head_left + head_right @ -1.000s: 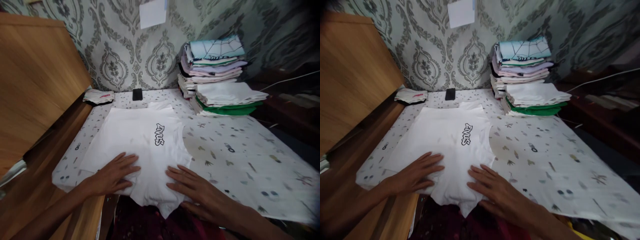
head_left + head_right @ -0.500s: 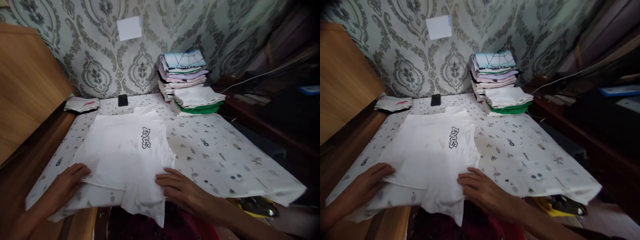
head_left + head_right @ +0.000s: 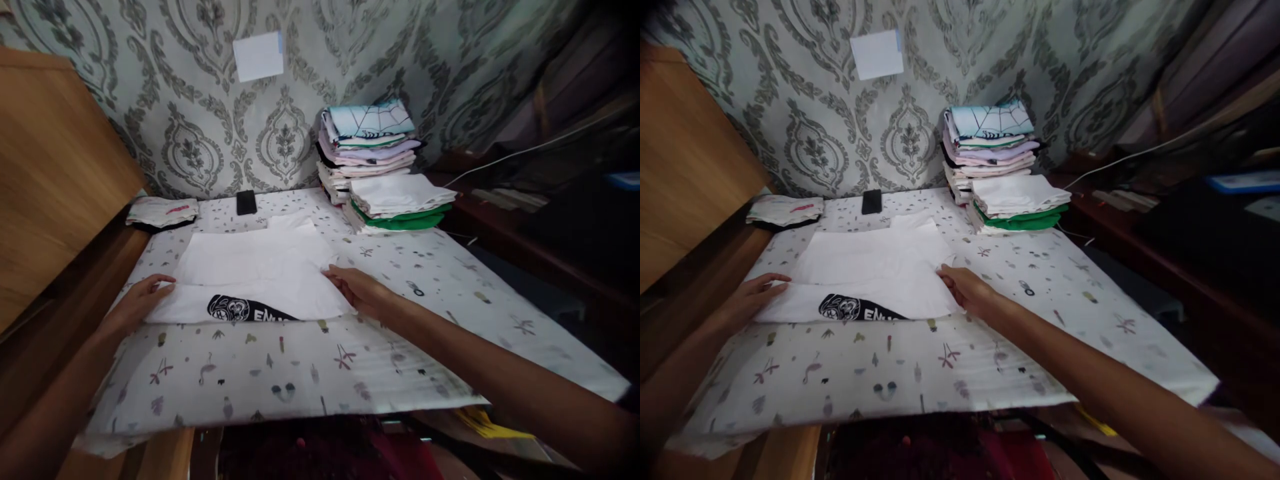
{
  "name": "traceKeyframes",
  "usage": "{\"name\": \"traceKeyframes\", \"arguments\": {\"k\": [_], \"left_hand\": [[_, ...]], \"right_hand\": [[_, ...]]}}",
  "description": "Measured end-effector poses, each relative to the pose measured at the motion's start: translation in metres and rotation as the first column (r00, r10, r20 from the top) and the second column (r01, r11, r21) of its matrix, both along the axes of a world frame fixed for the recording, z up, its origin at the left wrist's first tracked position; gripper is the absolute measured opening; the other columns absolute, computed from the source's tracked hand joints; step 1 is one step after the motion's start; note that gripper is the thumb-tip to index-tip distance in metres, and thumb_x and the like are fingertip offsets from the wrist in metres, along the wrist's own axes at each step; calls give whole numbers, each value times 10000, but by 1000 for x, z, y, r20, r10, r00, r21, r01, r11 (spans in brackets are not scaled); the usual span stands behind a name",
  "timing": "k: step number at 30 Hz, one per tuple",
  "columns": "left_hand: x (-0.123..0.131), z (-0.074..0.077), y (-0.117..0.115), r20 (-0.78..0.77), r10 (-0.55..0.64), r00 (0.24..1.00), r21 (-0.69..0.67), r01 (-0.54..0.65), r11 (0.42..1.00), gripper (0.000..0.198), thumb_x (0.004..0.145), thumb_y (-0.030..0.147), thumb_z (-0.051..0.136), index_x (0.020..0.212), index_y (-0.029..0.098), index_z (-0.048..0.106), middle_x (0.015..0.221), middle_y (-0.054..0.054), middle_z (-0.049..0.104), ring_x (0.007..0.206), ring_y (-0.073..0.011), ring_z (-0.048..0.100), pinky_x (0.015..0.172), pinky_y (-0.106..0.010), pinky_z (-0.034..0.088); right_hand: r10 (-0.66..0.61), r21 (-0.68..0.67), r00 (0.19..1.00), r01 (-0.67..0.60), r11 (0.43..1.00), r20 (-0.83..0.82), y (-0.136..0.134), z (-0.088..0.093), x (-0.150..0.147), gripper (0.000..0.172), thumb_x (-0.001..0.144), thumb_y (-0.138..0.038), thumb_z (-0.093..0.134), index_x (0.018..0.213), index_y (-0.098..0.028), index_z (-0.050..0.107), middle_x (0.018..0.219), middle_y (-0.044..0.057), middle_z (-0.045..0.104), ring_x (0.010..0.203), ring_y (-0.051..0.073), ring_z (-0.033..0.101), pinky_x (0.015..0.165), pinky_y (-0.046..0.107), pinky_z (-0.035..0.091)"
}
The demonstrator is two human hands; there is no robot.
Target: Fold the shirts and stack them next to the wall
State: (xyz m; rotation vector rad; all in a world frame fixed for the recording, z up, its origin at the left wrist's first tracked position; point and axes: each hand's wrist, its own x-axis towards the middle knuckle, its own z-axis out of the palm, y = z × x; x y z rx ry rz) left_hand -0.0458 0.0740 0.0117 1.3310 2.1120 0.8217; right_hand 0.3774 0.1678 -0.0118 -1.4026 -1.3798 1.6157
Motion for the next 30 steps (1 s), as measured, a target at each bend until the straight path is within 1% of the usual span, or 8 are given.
{"name": "traceKeyframes", "arguments": {"k": [4,9,14,19,22,24,27,30], "left_hand": [[3,-5,-11,123,77,989,-25,-74,997,606,621,637,687,1044,207,628,657,51,530,576,-128,461,478,-211,326],[11,-5,-14,12,45,999,34,-45,998,549,645,596,630,1039,215,603,628,41,530,581,-159,476,489,-240,354],[9,-14,-1,-111,0,994,159,18,987,460,694,577,537,956,205,603,777,0,608,710,-188,550,574,-257,429],[-2,-24,5,-259,10,966,137,26,990,425,780,554,464,1002,216,594,870,-25,660,831,-230,623,687,-286,484],[-5,-29,5,-409,6,913,74,27,997,429,815,537,450,1072,227,598,931,-60,688,947,-276,656,755,-315,501],[-2,-30,5,-512,-25,859,2,31,1000,444,850,523,423,1141,230,585,909,-78,700,929,-298,673,752,-338,505],[9,-28,4,-652,-89,753,-99,32,995,452,907,474,352,1210,209,558,848,-95,710,844,-314,686,715,-357,496],[23,-23,3,-730,-130,671,-154,23,988,456,959,421,282,1246,181,541,903,-120,729,843,-311,693,679,-348,478]], "right_hand": [[38,-64,998,-40,997,-42,-9,-3,12,342,855,-508,600,717,-195,595,608,35,595,543,148,528,447,245,406],[115,98,985,-128,987,125,-18,-5,15,351,721,-530,703,693,-203,579,557,-40,470,476,103,377,412,231,245],[58,347,974,-134,928,221,-20,-11,13,311,791,-480,583,647,-215,506,596,-31,428,545,125,387,478,251,279],[-37,489,931,-156,858,363,-22,-13,16,259,850,-398,499,660,-223,494,602,-27,440,582,146,425,550,268,342],[13,439,879,-251,863,476,-16,-10,19,231,845,-360,510,665,-217,526,596,-23,491,580,151,468,563,270,362],[38,392,834,-299,870,551,-7,-4,19,186,857,-348,525,782,-206,619,654,-6,585,616,163,536,590,273,392],[-38,398,730,-328,857,683,16,6,8,246,894,-346,540,1048,-200,664,858,36,707,743,188,625,673,287,437],[-95,406,585,-427,808,805,43,11,-15,286,937,-355,525,1132,-183,645,1074,93,707,912,222,643,744,301,450]]}}
